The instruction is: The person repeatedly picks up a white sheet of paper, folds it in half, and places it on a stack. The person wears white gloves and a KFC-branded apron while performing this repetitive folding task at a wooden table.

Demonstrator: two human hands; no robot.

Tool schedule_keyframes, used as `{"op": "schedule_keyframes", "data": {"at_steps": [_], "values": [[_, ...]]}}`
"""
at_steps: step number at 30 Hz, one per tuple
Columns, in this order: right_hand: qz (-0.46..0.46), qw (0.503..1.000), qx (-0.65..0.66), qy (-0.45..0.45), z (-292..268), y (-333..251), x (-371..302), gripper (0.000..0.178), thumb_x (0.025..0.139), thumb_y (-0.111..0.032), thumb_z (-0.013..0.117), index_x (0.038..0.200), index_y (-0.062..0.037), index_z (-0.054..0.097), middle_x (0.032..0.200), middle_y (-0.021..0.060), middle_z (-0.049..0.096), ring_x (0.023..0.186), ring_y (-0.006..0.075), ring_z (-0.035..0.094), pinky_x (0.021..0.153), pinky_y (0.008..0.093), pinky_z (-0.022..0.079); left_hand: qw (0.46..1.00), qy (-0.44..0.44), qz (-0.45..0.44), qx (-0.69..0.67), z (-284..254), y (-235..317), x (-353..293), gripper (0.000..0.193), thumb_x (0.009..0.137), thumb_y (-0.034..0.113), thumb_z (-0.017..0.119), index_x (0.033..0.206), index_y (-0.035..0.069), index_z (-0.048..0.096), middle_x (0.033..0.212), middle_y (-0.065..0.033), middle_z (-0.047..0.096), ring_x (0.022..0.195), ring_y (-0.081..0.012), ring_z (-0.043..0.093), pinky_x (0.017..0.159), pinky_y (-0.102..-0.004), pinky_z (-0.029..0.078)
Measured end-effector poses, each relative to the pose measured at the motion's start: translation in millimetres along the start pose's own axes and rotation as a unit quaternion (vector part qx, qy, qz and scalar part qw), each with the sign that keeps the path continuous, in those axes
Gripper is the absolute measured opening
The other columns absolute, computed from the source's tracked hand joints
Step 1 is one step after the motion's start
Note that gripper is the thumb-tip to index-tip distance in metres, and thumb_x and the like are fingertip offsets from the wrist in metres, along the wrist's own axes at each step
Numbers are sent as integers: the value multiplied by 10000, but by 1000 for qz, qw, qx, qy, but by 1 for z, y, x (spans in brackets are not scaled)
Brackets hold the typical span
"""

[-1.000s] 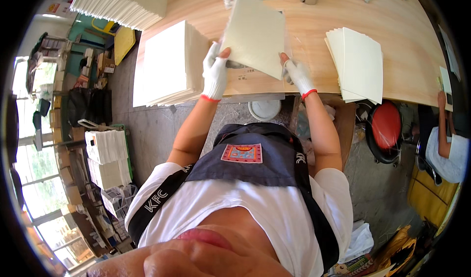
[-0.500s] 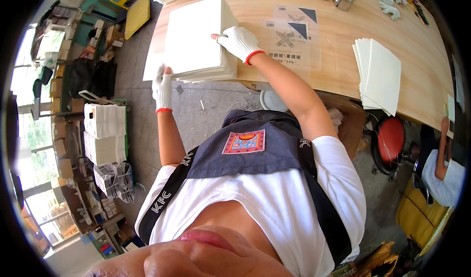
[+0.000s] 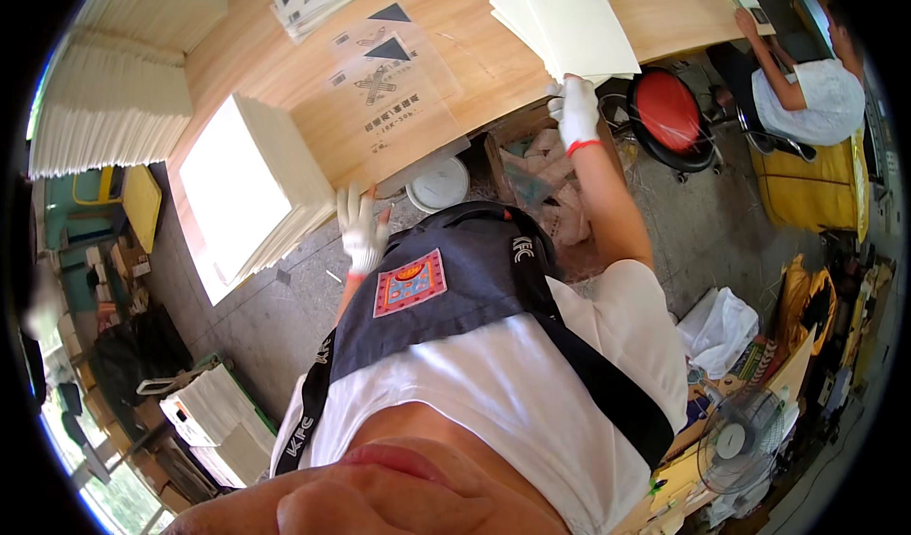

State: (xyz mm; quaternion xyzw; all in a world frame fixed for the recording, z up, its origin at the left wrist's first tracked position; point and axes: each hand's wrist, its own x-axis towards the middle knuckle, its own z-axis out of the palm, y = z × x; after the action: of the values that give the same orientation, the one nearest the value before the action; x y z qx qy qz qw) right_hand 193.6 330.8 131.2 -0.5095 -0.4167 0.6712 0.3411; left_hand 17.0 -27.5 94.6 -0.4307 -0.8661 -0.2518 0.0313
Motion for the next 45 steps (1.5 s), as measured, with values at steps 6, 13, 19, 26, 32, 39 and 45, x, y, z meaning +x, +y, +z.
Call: {"op": "schedule_keyframes", "data": {"at_steps": [6,13,19,26,32,39,45], "values": [[41,994,66,73,-59,-1,61,202,872,-274,467,921,-80,486,761,78,568,420,68,410,312,188,302,986,-60,86,131,71,-9,97,554,796,415,521,1274,152,430,1336,-157,346,1209,-383,304,983,-549,229],[49,983,166,60,-115,-21,125,188,849,-228,533,792,-68,453,566,17,377,418,126,378,331,253,292,988,-44,16,145,88,-12,163,505,773,412,530,1207,160,479,1327,-124,365,1178,-324,341,955,-509,272],[-114,985,65,114,-95,-42,120,140,824,-187,570,860,-63,516,599,62,507,411,123,435,337,236,330,980,-136,4,148,52,14,146,324,662,208,617,973,141,557,1050,-68,548,982,-267,510,832,-411,401],[-121,992,45,-4,-24,-39,86,148,860,-121,511,991,-53,527,607,69,523,445,155,517,353,263,371,986,-134,-32,91,44,-4,152,245,688,110,580,929,151,568,1001,-49,558,938,-262,532,760,-378,466],[112,967,23,-226,-31,17,25,236,813,-127,538,1017,-9,524,682,55,597,360,70,443,283,192,303,996,-56,-57,41,60,-19,132,222,697,112,548,910,163,580,955,-48,564,929,-258,520,770,-386,445],[202,953,59,-219,-27,75,-17,158,832,-146,540,947,-37,538,645,11,554,361,58,415,274,175,261,998,-41,-49,22,61,-28,129,237,690,102,552,906,189,594,928,-38,566,914,-245,526,760,-384,457],[224,953,134,-152,-12,77,-44,120,860,-134,507,962,-72,509,723,24,565,429,65,454,318,174,310,979,-32,-100,-175,50,-27,136,318,689,15,501,959,151,599,831,-72,559,776,-253,546,688,-349,450]]}}
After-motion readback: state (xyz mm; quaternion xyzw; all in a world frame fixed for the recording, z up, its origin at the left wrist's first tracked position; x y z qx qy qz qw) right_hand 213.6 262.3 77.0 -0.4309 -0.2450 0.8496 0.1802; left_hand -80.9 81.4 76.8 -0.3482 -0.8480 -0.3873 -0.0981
